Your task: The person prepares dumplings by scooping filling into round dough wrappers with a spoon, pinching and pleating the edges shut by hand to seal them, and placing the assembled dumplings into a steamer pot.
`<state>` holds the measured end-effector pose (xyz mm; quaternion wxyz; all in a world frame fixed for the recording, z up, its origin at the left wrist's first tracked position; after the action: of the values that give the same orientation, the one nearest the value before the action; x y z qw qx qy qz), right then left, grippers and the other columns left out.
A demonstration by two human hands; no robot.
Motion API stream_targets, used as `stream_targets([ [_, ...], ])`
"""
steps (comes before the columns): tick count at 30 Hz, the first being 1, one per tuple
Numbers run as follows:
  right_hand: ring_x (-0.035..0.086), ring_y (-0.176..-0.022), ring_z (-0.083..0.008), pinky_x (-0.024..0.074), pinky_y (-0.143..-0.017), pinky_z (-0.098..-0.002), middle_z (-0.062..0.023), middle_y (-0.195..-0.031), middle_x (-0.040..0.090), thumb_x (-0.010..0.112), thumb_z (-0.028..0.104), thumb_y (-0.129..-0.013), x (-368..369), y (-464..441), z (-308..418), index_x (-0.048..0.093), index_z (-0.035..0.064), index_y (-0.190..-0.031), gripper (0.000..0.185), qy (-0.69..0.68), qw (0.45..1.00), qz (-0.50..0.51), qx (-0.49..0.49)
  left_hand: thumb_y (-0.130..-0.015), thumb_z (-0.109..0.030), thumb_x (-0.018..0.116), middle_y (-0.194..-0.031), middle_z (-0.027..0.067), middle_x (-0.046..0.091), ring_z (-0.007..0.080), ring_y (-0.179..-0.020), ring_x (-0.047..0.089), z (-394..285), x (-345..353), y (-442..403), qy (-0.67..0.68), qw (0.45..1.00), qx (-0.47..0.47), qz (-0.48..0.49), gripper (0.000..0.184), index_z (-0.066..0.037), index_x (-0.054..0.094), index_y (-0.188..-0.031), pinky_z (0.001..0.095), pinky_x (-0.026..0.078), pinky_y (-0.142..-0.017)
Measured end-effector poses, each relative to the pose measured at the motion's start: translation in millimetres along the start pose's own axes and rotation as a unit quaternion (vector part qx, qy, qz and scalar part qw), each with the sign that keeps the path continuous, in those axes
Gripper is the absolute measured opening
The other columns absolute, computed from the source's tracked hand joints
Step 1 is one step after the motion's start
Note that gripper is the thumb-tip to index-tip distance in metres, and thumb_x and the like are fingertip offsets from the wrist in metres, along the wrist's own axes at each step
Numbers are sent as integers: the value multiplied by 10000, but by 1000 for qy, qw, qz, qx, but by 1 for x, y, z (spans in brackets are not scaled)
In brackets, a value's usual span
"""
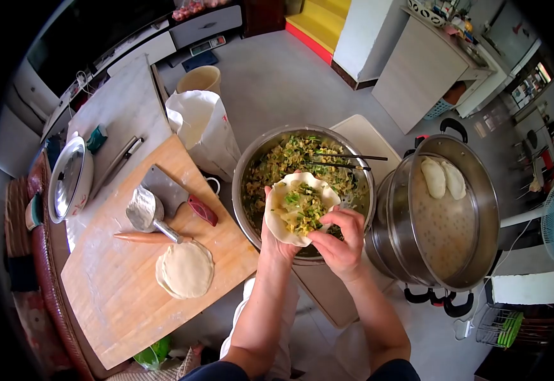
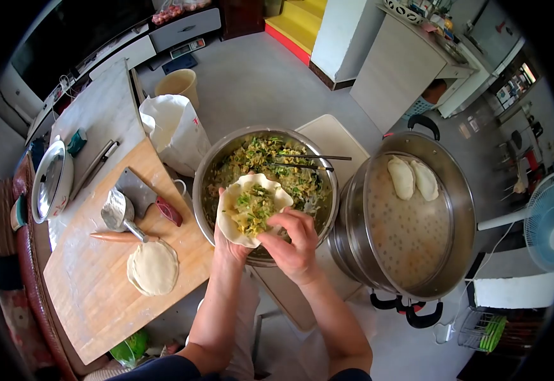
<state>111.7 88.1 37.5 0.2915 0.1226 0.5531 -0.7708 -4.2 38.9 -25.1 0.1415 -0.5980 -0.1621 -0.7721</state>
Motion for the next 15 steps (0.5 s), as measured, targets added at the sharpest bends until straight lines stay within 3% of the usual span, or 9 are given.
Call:
stream_targets([
  [3, 527, -1009, -287, 468, -852, -390, -36, -1091, 601, 813, 11, -571, -1, -1, -6, 715, 133, -851, 320, -24, 998, -4, 59, -968, -581, 455, -1327, 188, 570, 376, -1228, 540, 5, 2, -2, -21, 998, -20, 48, 669, -66, 477, -1395, 526, 456, -1052],
  [6, 493, -1067, -296, 436, -900, -417, -54, -1097, 592, 791, 5, -615, -3, -5, -15, 693, 102, -829, 255, -66, 989, -22, 128, -941, -617, 480, -1304, 181, 581, 363, -1197, 553, 12, -2, 1, -23, 998, -35, -46, 694, -66, 503, -1361, 531, 466, -1017],
  [7, 492, -1069, -296, 437, -898, -418, -58, -1100, 588, 782, 2, -627, -4, -6, -18, 690, 96, -831, 243, -72, 987, -27, 145, -931, -684, 416, -1319, 167, 562, 358, -1212, 539, 14, -4, -1, -13, 996, -36, -76, 744, -86, 491, -1369, 544, 461, -1001],
  [14, 495, -1093, -291, 441, -911, -405, -77, -1110, 578, 734, 3, -715, 3, -1, -33, 661, 63, -823, 143, -88, 972, -58, 209, -917, -734, 370, -1308, 117, 566, 308, -1178, 547, 21, -13, -1, -56, 989, -17, -137, 755, -132, 509, -1351, 510, 470, -958],
  [15, 496, -1097, -291, 441, -915, -404, -79, -1113, 579, 733, 4, -720, 4, -1, -34, 658, 58, -823, 138, -91, 972, -61, 209, -910, -715, 412, -1290, 113, 579, 304, -1183, 546, 22, -13, 0, -60, 991, -14, -118, 731, -122, 528, -1321, 507, 456, -983],
])
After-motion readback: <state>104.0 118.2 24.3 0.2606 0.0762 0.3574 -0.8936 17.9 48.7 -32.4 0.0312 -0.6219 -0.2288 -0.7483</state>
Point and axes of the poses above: each hand's wrist, its own y-axis away from the middle knuckle, its own x-axis out of the palm, z = x × y, the point moved 4 cm from there along -y, towards the middle knuckle
